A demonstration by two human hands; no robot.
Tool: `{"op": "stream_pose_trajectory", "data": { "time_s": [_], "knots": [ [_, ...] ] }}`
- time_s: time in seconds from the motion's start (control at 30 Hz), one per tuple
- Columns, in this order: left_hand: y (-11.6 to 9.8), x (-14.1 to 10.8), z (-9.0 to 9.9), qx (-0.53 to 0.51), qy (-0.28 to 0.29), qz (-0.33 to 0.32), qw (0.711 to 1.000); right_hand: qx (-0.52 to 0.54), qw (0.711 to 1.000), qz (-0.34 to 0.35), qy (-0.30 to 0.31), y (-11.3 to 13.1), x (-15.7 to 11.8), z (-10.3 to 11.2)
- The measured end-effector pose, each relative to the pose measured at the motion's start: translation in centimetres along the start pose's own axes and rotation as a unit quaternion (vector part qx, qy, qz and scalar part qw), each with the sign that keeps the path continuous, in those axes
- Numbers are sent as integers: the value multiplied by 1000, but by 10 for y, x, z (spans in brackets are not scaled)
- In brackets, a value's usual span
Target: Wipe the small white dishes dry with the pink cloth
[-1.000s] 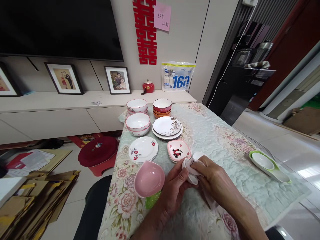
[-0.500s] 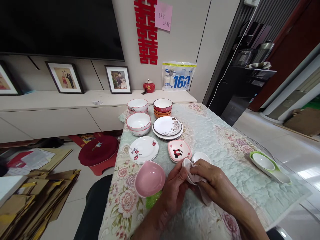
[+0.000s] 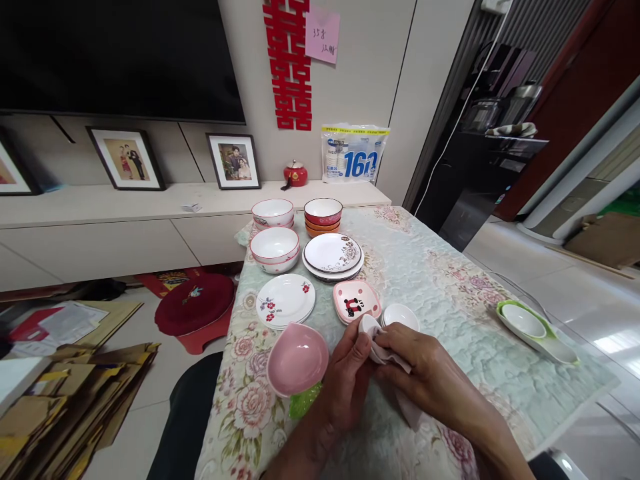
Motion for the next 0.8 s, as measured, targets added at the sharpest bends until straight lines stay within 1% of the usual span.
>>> {"op": "stream_pose_trajectory", "data": {
  "time_s": [0.1,0.2,0.27,0.33,0.4,0.43,0.47,0.53,0.63,0.73,0.8],
  "knots": [
    [1,-1,2,9,1,2,1000,46,999,3,7,-2,1,1],
    [2,-2,3,32,17,10,999,155,987,-19,24,-13,-1,7],
    [2,-2,3,47,16,14,999,253,965,-54,34,-26,-2,10],
    [1,-2,4,63,8,18,998,341,934,-103,34,-41,-4,11],
    [1,-1,4,78,3,21,997,387,911,-142,19,-53,-4,10],
    [0,-1,3,81,-1,21,996,394,906,-155,10,-57,-4,10],
    [0,0,3,83,-6,20,996,394,904,-165,3,-60,-3,9],
    [1,1,5,88,-23,19,996,374,910,-176,-18,-63,-1,9],
    [2,2,8,111,-47,6,993,302,934,-170,-85,-63,3,12],
    [2,3,11,153,-50,-21,987,189,960,-117,-170,-58,6,14],
    [2,2,13,199,-45,-30,979,120,969,-64,-206,-50,7,13]
  ]
}}
Point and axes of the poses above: each hand's wrist, its own x-axis towards the middle knuckle, its own z-axis out of the back of the hand, y = z × x, the point moved 4 cm from there along x, towards the middle knuckle, and after that the axes turned 7 degrees about -z, right-handed, at the moved point
